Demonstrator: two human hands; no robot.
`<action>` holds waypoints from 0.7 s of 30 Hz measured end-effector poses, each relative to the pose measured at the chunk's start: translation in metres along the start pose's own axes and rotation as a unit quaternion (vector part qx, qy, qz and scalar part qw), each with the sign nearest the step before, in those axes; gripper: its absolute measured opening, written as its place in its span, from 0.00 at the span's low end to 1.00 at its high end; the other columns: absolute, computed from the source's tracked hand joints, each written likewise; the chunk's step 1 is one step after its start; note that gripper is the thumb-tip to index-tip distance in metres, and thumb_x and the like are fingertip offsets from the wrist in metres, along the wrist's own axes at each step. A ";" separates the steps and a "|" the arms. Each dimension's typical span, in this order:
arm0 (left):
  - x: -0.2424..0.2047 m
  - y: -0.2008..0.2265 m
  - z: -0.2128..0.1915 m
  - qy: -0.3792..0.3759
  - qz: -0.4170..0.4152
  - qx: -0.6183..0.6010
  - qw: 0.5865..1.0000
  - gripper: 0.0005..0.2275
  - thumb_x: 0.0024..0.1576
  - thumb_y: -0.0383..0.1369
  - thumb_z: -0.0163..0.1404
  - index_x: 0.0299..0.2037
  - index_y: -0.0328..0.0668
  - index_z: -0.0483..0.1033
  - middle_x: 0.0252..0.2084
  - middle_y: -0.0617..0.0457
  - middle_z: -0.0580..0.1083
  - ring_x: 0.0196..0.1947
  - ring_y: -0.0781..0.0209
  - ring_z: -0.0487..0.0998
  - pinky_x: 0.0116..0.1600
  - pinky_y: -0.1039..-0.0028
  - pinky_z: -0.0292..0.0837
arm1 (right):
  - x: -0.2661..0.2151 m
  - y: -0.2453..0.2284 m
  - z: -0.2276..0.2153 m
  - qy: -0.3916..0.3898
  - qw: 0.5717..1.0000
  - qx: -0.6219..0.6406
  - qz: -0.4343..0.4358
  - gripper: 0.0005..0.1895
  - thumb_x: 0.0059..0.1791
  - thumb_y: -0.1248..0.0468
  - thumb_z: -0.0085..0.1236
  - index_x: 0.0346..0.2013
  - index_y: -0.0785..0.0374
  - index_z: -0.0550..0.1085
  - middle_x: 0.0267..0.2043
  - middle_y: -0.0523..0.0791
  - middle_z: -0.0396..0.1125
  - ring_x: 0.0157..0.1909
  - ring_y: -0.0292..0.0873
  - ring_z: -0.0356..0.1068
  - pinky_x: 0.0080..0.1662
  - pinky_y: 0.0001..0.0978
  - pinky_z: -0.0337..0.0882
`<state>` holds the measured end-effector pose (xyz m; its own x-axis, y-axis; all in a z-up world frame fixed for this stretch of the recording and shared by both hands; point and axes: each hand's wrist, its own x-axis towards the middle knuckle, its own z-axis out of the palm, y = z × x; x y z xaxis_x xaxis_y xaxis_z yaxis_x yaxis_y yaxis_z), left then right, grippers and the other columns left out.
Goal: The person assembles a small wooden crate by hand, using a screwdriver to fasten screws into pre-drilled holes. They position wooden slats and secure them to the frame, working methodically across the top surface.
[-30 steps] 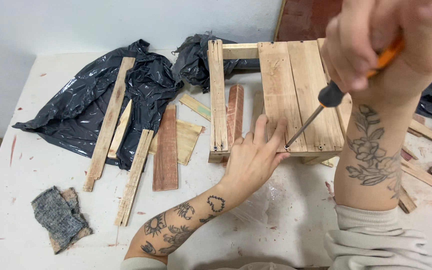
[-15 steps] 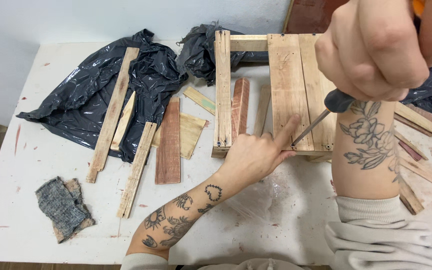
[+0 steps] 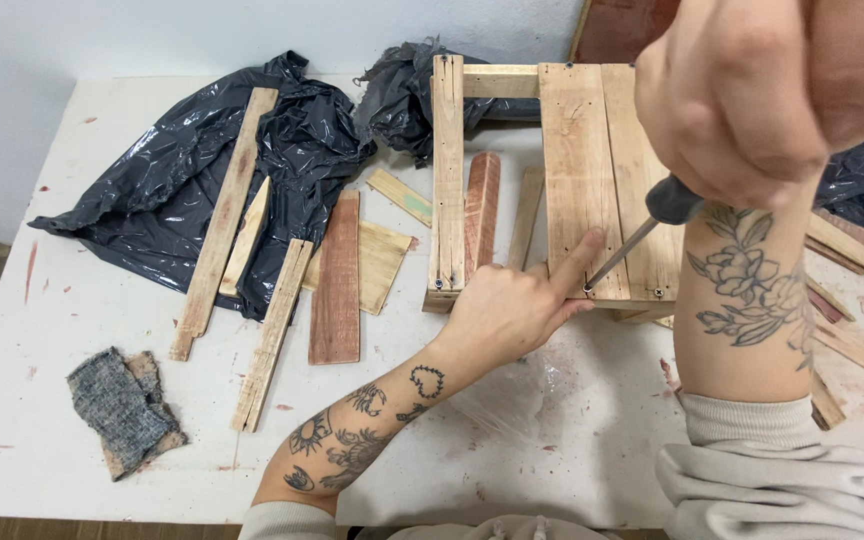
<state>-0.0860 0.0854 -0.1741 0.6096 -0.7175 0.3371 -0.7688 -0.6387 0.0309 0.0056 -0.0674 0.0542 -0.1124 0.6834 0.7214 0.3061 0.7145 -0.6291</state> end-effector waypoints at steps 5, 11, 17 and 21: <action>0.000 -0.002 0.003 -0.025 -0.007 -0.030 0.999 0.35 0.66 0.54 0.42 0.78 0.51 0.43 0.28 0.54 0.75 0.20 0.50 0.77 0.20 0.56 0.69 | 0.026 -0.002 0.011 -0.104 0.975 0.195 0.015 0.14 0.54 0.75 0.46 0.25 0.60 0.62 0.18 0.46 0.64 0.15 0.37 0.63 0.18 0.23 0.76; 0.001 0.001 0.009 0.013 -0.018 -0.016 1.000 0.35 0.64 0.59 0.39 0.77 0.50 0.49 0.27 0.54 0.77 0.20 0.48 0.78 0.20 0.53 0.69 | 0.009 -0.019 0.019 -0.032 0.992 0.027 0.115 0.11 0.42 0.66 0.51 0.15 0.56 0.63 0.16 0.36 0.61 0.09 0.32 0.68 0.16 0.21 0.75; 0.001 0.002 0.004 -0.024 -0.018 -0.023 0.999 0.36 0.65 0.58 0.39 0.78 0.47 0.46 0.24 0.56 0.74 0.18 0.51 0.76 0.19 0.56 0.66 | -0.048 -0.009 0.083 0.340 0.898 -0.274 0.054 0.08 0.53 0.68 0.43 0.41 0.49 0.67 0.26 0.34 0.52 0.18 0.28 0.55 0.21 0.14 0.69; 0.000 0.000 0.007 -0.019 -0.028 -0.043 0.999 0.35 0.65 0.57 0.39 0.77 0.49 0.46 0.25 0.56 0.76 0.21 0.46 0.78 0.21 0.54 0.68 | -0.028 -0.006 0.091 0.341 0.860 -0.368 0.093 0.06 0.56 0.66 0.37 0.34 0.59 0.62 0.23 0.44 0.53 0.16 0.34 0.56 0.21 0.21 0.61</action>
<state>-0.0847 0.0828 -0.1805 0.6574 -0.6929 0.2962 -0.7463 -0.6530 0.1289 -0.0793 -0.0770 0.0110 0.5064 0.3497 0.7882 0.8029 0.1422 -0.5789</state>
